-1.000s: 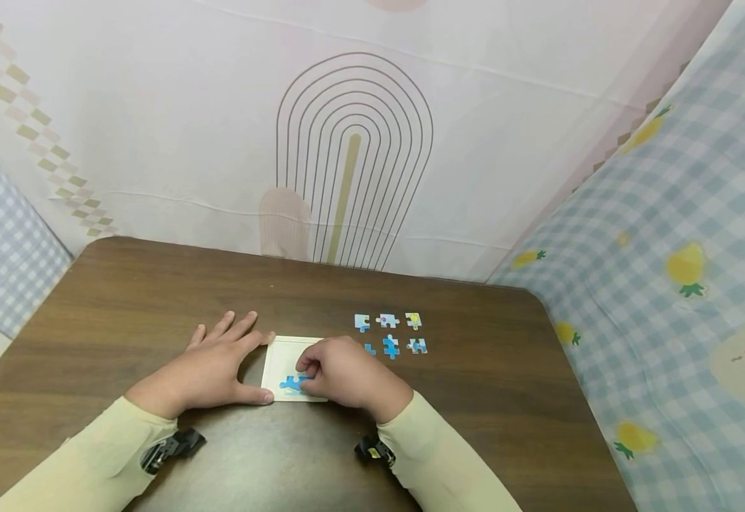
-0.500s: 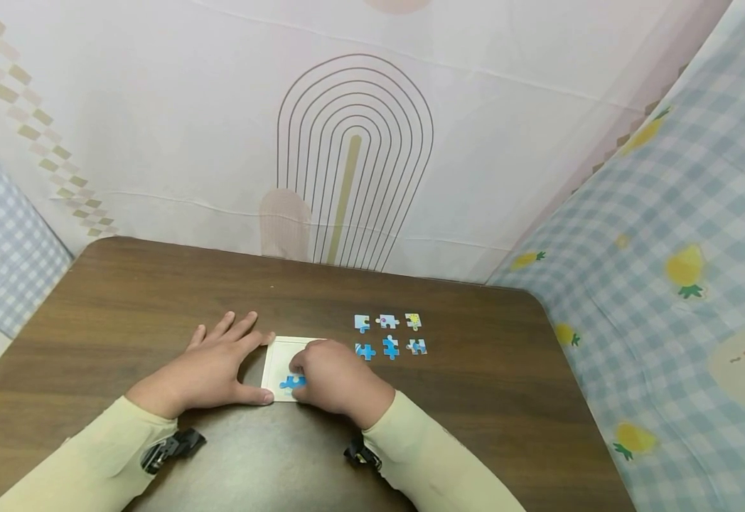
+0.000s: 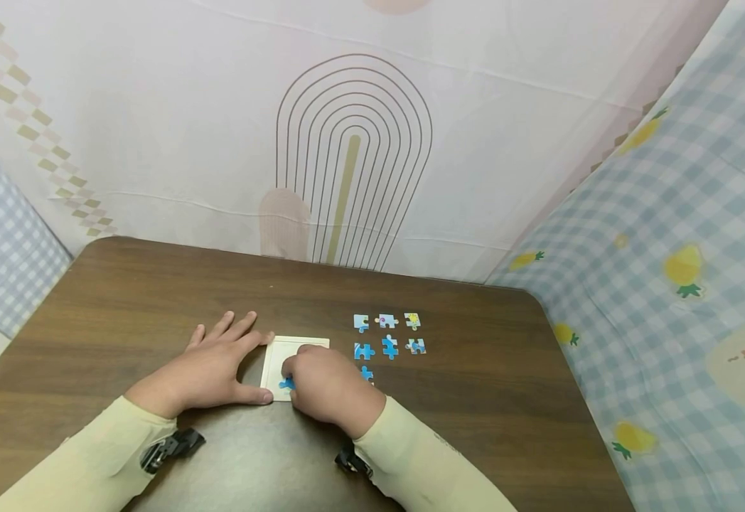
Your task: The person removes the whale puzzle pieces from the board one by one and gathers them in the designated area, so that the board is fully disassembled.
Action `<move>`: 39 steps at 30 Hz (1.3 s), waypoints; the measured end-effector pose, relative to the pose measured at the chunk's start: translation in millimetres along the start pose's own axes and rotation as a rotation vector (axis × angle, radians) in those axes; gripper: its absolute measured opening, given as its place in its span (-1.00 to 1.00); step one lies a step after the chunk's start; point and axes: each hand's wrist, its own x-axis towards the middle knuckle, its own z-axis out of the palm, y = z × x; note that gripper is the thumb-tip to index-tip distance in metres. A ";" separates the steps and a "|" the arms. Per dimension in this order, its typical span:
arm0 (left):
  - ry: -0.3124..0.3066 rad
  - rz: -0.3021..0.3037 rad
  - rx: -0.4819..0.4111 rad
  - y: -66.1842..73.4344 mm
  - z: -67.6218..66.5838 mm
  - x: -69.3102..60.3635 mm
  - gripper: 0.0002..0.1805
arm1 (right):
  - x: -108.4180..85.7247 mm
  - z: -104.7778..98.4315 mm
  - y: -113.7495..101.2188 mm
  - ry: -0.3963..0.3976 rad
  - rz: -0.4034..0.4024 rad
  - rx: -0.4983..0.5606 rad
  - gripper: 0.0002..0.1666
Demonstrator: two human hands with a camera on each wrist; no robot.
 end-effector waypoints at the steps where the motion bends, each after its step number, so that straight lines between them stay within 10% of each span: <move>1: 0.000 0.000 0.000 -0.1 -0.2 -0.1 0.20 | 0.7 -0.4 0.0 -0.002 0.001 0.007 -0.92; 24: -0.002 0.003 -0.004 1.0 -0.4 -0.6 0.19 | -2.1 -1.9 -3.2 -0.012 0.062 0.069 -0.82; 39: 0.003 -0.001 -0.009 1.8 -1.0 -0.3 0.19 | -16.0 -5.7 7.1 0.027 -0.085 0.221 -0.81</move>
